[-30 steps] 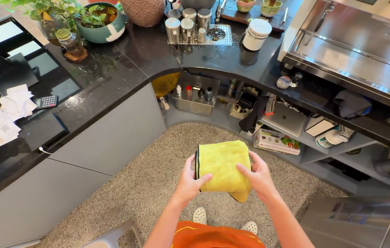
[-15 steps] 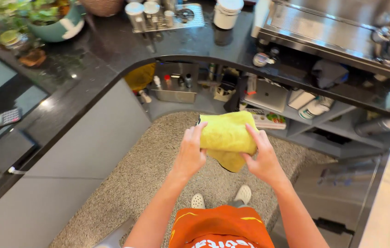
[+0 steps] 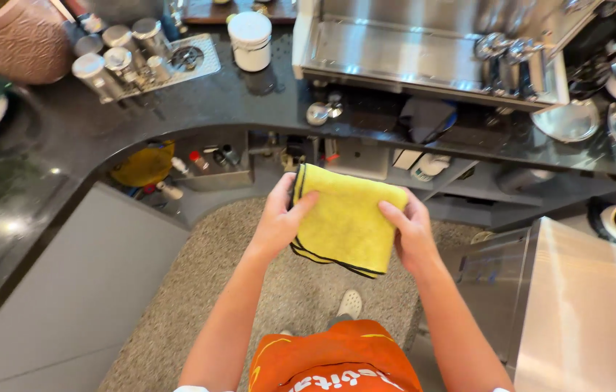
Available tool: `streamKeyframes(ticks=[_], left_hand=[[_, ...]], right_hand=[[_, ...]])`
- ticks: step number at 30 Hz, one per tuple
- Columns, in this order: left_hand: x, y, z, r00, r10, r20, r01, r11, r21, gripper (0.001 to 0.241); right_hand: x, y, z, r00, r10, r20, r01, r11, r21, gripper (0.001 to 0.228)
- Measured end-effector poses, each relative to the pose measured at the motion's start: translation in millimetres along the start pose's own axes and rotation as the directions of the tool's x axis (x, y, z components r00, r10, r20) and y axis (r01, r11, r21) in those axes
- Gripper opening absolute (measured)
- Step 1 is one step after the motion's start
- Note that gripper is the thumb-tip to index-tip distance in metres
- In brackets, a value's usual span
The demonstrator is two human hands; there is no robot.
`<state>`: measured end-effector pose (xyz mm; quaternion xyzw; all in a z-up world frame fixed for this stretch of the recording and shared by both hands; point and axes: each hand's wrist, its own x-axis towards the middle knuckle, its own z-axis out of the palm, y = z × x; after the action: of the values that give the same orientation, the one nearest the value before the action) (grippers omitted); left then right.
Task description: The person is cleaning the front panel and group heads of an espresso machine with a cloth and emptying coffee grounds.
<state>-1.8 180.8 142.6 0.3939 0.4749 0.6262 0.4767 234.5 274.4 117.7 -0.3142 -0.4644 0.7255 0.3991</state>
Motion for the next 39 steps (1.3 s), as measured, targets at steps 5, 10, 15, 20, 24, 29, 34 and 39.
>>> streamKeyframes(ticks=[5,10,15,20,24,29,34,39], left_hand=[[45.0,-33.5,23.9,0.985,0.022,-0.172,-0.030,0.999,-0.044,0.024],[64.6,-70.4,30.4,0.954,-0.047,-0.297,0.065,0.997,0.051,0.024],[102.2,-91.0,23.3,0.882,-0.086,-0.464,0.130,0.990,0.063,0.032],[142.3,-21.2,38.3,0.799,0.358,-0.483,-0.128,0.886,0.446,0.073],[193.3,22.2,41.3,0.624,0.781,-0.028,-0.417,0.363,0.833,0.080],[272.5,29.9,33.2,0.626,0.772,0.111,-0.596,0.382,0.706,0.060],[348.8,39.1,48.3,0.630,0.772,0.086,-0.615,0.429,0.662,0.046],[424.1,57.9,71.6,0.453,0.888,-0.077,-0.571,0.355,0.740,0.021]], right_hand=[[39.5,-13.5,-25.8,0.997,0.078,-0.016,-0.078,0.997,0.021,0.049],[81.2,-21.8,-44.7,0.997,0.006,-0.077,-0.014,0.995,-0.104,0.046],[124.8,-20.0,-33.5,0.980,-0.200,0.015,0.195,0.932,-0.307,0.045],[169.1,-18.7,-10.8,0.965,-0.257,0.052,0.258,0.897,-0.359,0.042],[213.2,-48.6,6.6,0.933,-0.341,0.119,0.358,0.829,-0.430,0.045],[257.1,-96.0,11.9,0.878,-0.461,0.125,0.444,0.690,-0.571,0.051],[281.1,-129.2,22.7,0.805,-0.593,0.001,0.465,0.631,-0.621,0.052],[293.1,-152.9,7.9,0.598,-0.801,0.012,0.603,0.440,-0.665,0.029]])
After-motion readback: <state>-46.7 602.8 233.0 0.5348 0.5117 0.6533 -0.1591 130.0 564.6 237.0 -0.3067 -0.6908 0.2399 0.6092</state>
